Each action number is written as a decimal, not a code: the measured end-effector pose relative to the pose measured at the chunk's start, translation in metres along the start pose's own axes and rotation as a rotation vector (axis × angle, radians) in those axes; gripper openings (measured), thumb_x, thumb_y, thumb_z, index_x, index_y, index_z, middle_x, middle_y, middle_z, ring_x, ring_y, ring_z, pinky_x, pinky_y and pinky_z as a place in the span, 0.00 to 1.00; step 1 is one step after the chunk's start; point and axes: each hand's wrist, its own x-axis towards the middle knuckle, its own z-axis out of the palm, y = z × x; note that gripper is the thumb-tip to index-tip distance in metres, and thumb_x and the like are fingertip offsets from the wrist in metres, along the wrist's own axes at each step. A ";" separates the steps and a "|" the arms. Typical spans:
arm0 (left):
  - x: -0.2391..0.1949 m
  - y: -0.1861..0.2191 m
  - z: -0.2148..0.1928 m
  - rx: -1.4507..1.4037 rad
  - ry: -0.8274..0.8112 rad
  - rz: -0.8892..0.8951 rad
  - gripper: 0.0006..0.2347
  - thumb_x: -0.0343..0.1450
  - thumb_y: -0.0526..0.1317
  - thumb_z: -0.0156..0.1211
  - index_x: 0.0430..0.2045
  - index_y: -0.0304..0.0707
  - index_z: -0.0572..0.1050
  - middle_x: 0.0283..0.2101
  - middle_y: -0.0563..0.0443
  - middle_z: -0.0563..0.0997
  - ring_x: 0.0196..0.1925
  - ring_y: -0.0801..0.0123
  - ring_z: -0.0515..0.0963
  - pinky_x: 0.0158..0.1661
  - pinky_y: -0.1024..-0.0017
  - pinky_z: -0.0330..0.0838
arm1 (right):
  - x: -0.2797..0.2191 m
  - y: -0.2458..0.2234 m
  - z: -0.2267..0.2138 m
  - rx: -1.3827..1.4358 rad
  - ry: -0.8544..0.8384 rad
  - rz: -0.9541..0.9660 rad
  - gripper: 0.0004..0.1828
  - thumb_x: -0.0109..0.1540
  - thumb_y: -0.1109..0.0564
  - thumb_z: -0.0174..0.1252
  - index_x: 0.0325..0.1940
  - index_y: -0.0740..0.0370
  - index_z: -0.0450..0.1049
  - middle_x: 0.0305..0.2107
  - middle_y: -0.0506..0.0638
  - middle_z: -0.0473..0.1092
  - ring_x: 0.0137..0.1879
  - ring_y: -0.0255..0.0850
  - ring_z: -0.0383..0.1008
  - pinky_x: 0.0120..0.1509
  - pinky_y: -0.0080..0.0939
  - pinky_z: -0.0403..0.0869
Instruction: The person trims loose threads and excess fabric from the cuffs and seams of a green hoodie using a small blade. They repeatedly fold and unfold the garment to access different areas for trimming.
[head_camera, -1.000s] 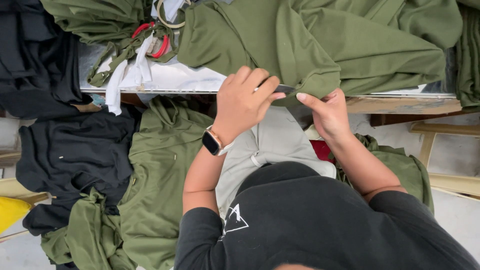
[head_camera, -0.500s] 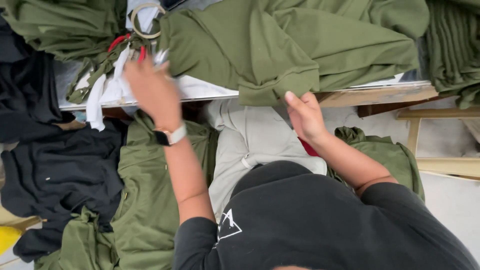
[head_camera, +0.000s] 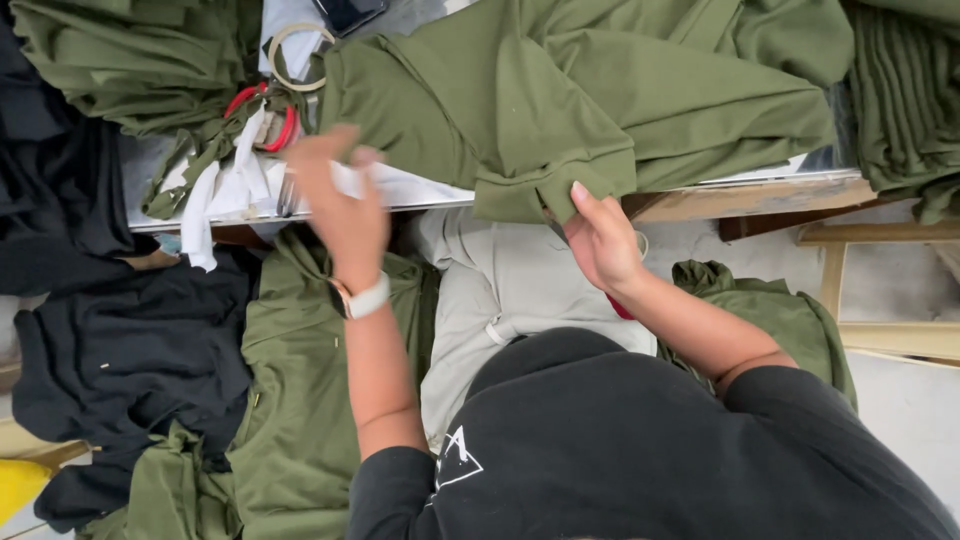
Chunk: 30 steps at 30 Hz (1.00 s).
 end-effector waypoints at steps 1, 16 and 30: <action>0.000 0.031 -0.005 -0.294 -0.185 -0.077 0.15 0.69 0.39 0.71 0.47 0.39 0.76 0.44 0.42 0.73 0.53 0.45 0.74 0.59 0.53 0.61 | 0.001 0.005 -0.005 -0.043 -0.019 -0.003 0.21 0.74 0.56 0.45 0.68 0.70 0.67 0.62 0.59 0.69 0.70 0.47 0.67 0.77 0.60 0.65; -0.003 0.059 -0.044 -0.444 -0.073 0.023 0.19 0.65 0.40 0.50 0.47 0.38 0.81 0.46 0.44 0.80 0.50 0.51 0.81 0.54 0.58 0.72 | 0.031 -0.092 -0.052 -1.958 -0.526 -0.680 0.38 0.68 0.24 0.41 0.61 0.56 0.71 0.50 0.59 0.60 0.56 0.59 0.59 0.55 0.65 0.60; 0.055 0.017 -0.057 -0.415 -0.083 0.011 0.18 0.59 0.21 0.40 0.36 0.26 0.76 0.46 0.35 0.78 0.51 0.47 0.77 0.56 0.54 0.73 | 0.002 -0.196 -0.203 -1.565 -0.192 -0.353 0.37 0.47 0.74 0.45 0.57 0.61 0.82 0.55 0.58 0.75 0.60 0.52 0.71 0.69 0.52 0.71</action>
